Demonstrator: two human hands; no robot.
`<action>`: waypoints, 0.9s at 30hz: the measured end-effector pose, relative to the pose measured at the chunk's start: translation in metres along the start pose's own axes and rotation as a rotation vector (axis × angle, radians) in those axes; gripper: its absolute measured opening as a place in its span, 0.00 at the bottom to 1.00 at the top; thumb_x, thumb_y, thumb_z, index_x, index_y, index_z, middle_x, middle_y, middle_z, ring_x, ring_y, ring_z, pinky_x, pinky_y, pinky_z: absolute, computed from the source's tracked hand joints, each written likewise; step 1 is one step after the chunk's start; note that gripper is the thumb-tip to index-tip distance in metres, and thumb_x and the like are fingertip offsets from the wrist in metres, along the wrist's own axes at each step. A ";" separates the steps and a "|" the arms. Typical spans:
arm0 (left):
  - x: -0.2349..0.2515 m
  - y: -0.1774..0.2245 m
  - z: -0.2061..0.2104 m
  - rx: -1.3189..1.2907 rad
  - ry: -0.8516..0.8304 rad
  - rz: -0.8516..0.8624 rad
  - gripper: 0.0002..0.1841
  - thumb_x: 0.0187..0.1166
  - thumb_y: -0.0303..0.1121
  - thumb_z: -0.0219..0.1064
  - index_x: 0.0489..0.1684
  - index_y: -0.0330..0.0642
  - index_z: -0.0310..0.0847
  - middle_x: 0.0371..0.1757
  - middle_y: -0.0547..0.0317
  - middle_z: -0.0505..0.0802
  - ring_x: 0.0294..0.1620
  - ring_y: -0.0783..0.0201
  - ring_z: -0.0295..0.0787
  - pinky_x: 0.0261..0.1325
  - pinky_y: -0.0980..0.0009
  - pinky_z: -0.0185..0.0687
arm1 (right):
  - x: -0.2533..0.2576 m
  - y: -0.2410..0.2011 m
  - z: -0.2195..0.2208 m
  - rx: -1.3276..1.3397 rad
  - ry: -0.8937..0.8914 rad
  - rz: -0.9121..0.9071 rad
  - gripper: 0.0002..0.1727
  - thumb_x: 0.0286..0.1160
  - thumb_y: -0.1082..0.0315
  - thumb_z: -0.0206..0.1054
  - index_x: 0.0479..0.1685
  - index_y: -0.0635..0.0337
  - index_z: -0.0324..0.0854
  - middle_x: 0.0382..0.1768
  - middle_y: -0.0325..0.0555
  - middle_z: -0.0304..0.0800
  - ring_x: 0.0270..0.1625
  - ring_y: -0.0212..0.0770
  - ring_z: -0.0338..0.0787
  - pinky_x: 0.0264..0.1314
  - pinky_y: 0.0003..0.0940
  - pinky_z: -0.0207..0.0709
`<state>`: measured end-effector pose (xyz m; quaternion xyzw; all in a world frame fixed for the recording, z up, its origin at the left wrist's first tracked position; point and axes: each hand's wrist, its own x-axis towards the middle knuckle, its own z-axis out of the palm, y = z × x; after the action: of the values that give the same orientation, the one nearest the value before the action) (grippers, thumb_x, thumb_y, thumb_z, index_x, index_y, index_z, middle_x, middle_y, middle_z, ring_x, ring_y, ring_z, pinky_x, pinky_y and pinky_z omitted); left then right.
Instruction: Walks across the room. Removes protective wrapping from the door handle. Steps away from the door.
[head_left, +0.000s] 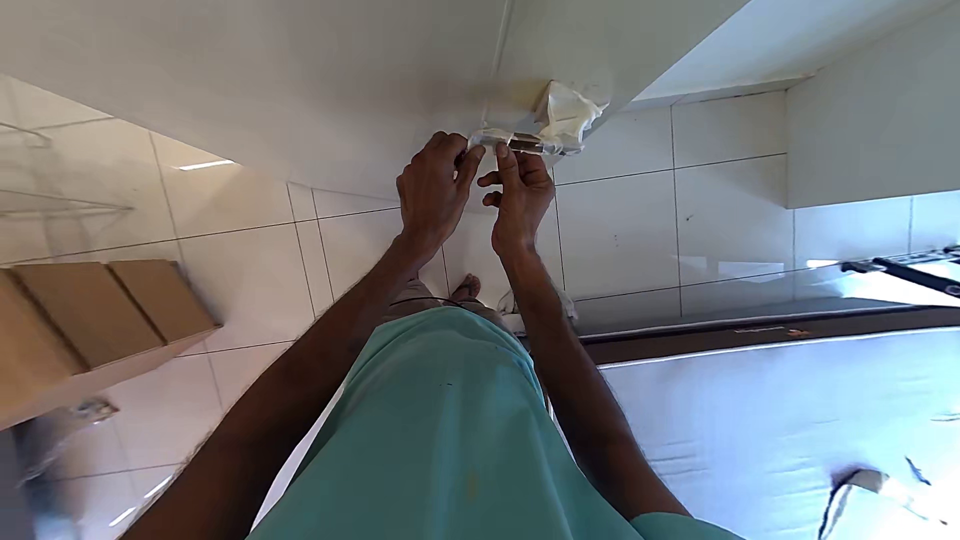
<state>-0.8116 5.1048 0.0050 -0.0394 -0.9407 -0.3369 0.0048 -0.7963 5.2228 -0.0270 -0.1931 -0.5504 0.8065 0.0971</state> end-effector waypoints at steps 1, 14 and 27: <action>0.000 0.001 0.000 0.010 0.012 0.005 0.20 0.90 0.49 0.58 0.42 0.42 0.87 0.43 0.55 0.90 0.40 0.56 0.88 0.39 0.53 0.77 | -0.001 0.001 0.000 0.001 0.005 -0.006 0.08 0.83 0.68 0.70 0.42 0.66 0.84 0.32 0.48 0.90 0.25 0.37 0.89 0.18 0.27 0.82; 0.014 0.013 -0.018 -0.232 -0.052 -0.015 0.18 0.88 0.43 0.59 0.28 0.43 0.81 0.24 0.64 0.83 0.27 0.67 0.78 0.36 0.61 0.70 | -0.001 -0.046 0.004 0.151 0.093 0.300 0.17 0.91 0.50 0.58 0.58 0.55 0.78 0.44 0.46 0.91 0.41 0.41 0.94 0.34 0.34 0.89; -0.018 0.037 -0.020 -0.330 -0.050 0.145 0.14 0.87 0.34 0.60 0.31 0.37 0.83 0.25 0.60 0.84 0.28 0.67 0.80 0.36 0.66 0.73 | -0.010 -0.053 0.015 0.183 0.181 0.351 0.18 0.89 0.50 0.61 0.61 0.54 0.74 0.45 0.46 0.88 0.40 0.41 0.93 0.36 0.37 0.90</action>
<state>-0.7911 5.1186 0.0434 -0.1159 -0.8672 -0.4843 -0.0006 -0.7964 5.2263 0.0288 -0.3481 -0.4218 0.8369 0.0216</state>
